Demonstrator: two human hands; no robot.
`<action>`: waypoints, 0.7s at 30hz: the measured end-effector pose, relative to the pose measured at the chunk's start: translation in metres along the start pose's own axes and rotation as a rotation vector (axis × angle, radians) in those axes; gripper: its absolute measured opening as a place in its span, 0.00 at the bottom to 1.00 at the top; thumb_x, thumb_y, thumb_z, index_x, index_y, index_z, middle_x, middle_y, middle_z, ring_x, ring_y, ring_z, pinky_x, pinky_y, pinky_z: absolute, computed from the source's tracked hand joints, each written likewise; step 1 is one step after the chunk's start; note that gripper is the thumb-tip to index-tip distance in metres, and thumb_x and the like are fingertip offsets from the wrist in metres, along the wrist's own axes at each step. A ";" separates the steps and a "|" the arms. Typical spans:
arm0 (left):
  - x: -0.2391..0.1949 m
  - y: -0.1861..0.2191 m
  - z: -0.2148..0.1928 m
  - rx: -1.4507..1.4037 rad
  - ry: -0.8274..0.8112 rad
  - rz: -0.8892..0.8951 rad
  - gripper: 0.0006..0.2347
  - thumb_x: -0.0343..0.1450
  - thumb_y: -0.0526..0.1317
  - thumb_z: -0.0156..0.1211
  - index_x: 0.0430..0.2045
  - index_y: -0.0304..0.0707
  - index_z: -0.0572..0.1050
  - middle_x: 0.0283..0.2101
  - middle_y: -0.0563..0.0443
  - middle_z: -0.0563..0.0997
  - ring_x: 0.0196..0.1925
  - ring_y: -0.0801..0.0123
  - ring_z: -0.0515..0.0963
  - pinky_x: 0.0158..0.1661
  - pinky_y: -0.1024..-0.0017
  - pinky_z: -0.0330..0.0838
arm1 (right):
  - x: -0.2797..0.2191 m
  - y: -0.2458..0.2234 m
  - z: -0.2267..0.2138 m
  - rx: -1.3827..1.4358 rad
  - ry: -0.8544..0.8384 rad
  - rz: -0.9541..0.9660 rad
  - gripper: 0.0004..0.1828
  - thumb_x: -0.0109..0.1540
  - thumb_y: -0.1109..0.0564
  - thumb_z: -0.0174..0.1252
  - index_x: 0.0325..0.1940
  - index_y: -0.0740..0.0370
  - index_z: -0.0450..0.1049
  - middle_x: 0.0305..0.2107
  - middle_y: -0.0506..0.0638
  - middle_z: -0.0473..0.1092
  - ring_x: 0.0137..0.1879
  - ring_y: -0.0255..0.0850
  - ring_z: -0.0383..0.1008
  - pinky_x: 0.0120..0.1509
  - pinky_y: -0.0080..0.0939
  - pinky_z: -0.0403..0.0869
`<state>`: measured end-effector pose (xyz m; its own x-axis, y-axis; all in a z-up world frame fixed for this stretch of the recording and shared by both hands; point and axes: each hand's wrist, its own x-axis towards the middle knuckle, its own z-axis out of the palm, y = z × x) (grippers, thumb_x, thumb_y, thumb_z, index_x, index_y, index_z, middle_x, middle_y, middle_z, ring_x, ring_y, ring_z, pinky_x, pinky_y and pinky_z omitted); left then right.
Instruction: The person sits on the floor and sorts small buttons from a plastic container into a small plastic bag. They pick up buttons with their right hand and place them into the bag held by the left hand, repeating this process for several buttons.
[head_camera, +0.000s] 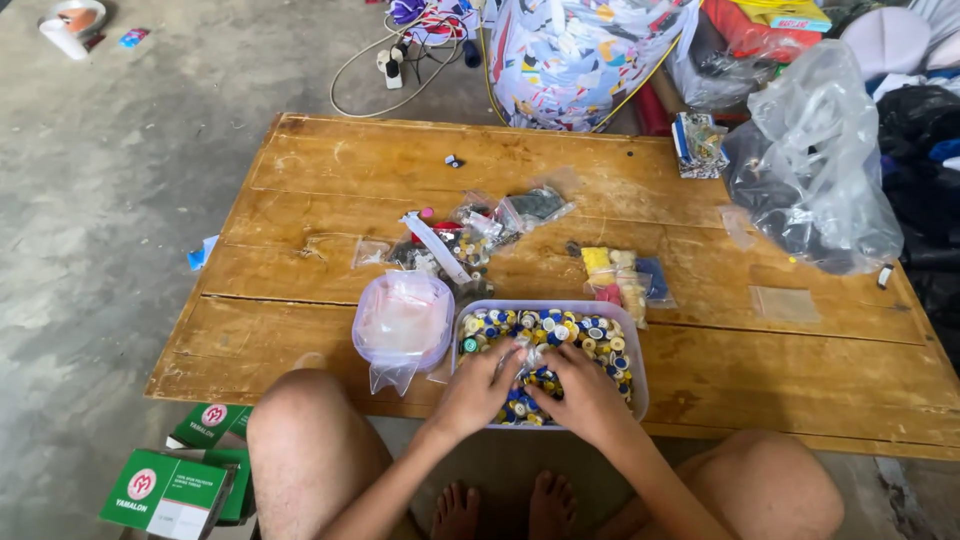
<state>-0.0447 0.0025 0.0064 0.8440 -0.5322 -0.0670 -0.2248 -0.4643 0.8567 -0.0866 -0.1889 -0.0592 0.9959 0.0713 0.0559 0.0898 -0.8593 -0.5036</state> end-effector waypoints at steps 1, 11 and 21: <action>0.006 -0.006 0.004 -0.001 -0.002 -0.002 0.12 0.76 0.50 0.47 0.35 0.47 0.75 0.22 0.48 0.83 0.33 0.53 0.84 0.38 0.57 0.76 | -0.001 -0.003 -0.002 0.001 -0.002 0.002 0.19 0.55 0.46 0.67 0.46 0.54 0.75 0.38 0.52 0.71 0.49 0.56 0.78 0.51 0.53 0.78; 0.011 -0.018 0.012 0.071 0.012 0.146 0.14 0.78 0.46 0.42 0.48 0.37 0.69 0.25 0.44 0.79 0.19 0.60 0.78 0.21 0.62 0.68 | -0.004 -0.004 0.007 0.159 -0.062 0.076 0.11 0.62 0.50 0.61 0.45 0.53 0.72 0.41 0.48 0.66 0.48 0.45 0.72 0.47 0.48 0.71; -0.001 -0.012 0.002 0.056 0.004 0.071 0.18 0.76 0.51 0.40 0.53 0.40 0.67 0.34 0.42 0.83 0.29 0.51 0.84 0.30 0.56 0.74 | -0.002 -0.016 0.004 0.039 -0.052 0.123 0.15 0.61 0.43 0.62 0.49 0.46 0.72 0.42 0.43 0.67 0.45 0.44 0.76 0.35 0.53 0.76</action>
<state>-0.0435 0.0070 -0.0049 0.8268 -0.5624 -0.0046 -0.3113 -0.4644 0.8291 -0.0903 -0.1737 -0.0550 0.9986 -0.0062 -0.0520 -0.0333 -0.8426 -0.5375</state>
